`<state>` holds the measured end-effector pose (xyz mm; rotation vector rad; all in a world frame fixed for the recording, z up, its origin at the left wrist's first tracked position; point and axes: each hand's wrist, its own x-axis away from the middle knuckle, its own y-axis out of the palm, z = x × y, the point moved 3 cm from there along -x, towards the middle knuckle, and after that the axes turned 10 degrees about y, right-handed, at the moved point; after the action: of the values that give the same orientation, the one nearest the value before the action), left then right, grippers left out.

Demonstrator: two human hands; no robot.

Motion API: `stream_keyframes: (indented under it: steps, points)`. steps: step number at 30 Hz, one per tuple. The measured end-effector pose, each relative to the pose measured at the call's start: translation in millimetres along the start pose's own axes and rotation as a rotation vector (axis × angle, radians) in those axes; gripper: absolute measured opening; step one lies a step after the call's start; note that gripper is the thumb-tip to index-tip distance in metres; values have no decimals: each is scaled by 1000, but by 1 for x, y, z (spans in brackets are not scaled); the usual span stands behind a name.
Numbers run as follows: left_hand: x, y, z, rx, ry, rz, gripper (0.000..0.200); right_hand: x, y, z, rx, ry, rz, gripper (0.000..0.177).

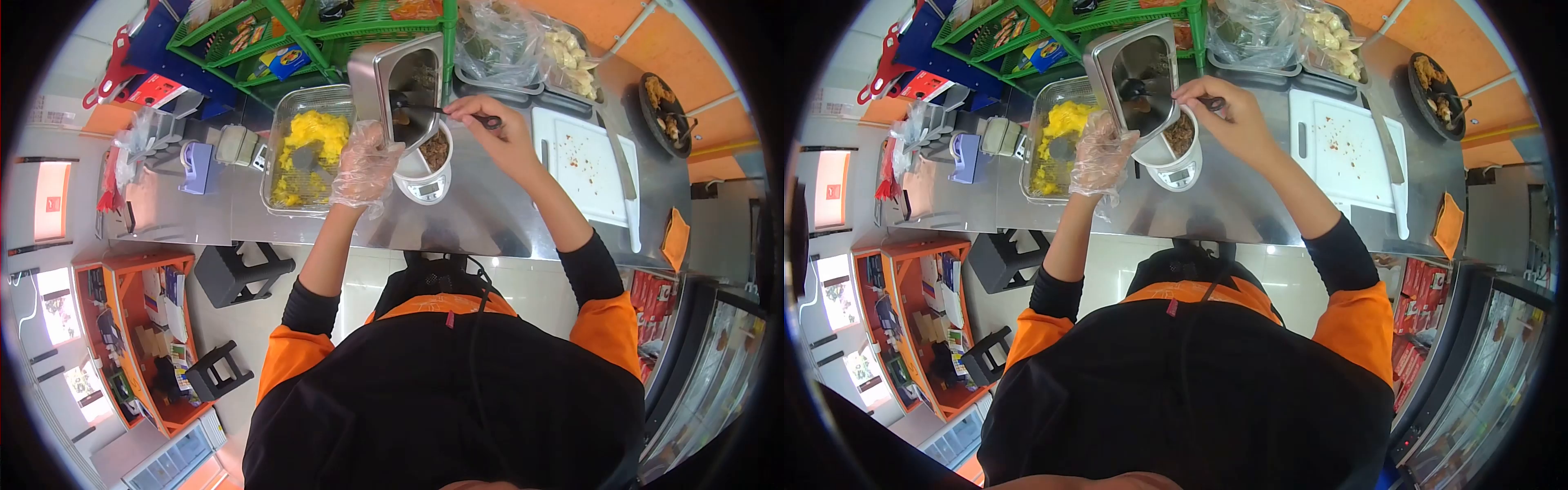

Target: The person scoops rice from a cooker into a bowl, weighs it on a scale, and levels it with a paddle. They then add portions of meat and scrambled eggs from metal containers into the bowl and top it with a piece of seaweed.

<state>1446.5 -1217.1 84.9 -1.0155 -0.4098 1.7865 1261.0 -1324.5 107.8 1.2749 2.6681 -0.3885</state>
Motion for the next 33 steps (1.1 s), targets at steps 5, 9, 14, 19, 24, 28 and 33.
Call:
stream_keyframes:
  steps: [5, 9, 14, 19, 24, 28, 33]
  points:
    - [0, 7, 6, -55, 35, -51, 21, 7, 2, 20, -26, 30, -16, 6]
    - [3, 19, 2, 84, 23, 64, 16, 30, -13, 24, -11, 68, -2, 6]
    - [6, 24, 11, -162, 93, -59, 10, 48, -24, 25, -42, 69, 37, 7]
    - [18, 36, 4, -169, 244, -32, 10, 42, -18, 29, -155, 80, 85, 8]
    - [30, 52, -12, -157, 316, -4, 16, 46, -8, 41, -118, 50, 95, 9]
    - [31, 50, -7, -232, 316, -43, 14, 70, -18, 49, -77, 98, 89, 11]
    - [31, 49, -6, -233, 315, 2, 9, 89, -27, 47, -142, 105, 145, 13]
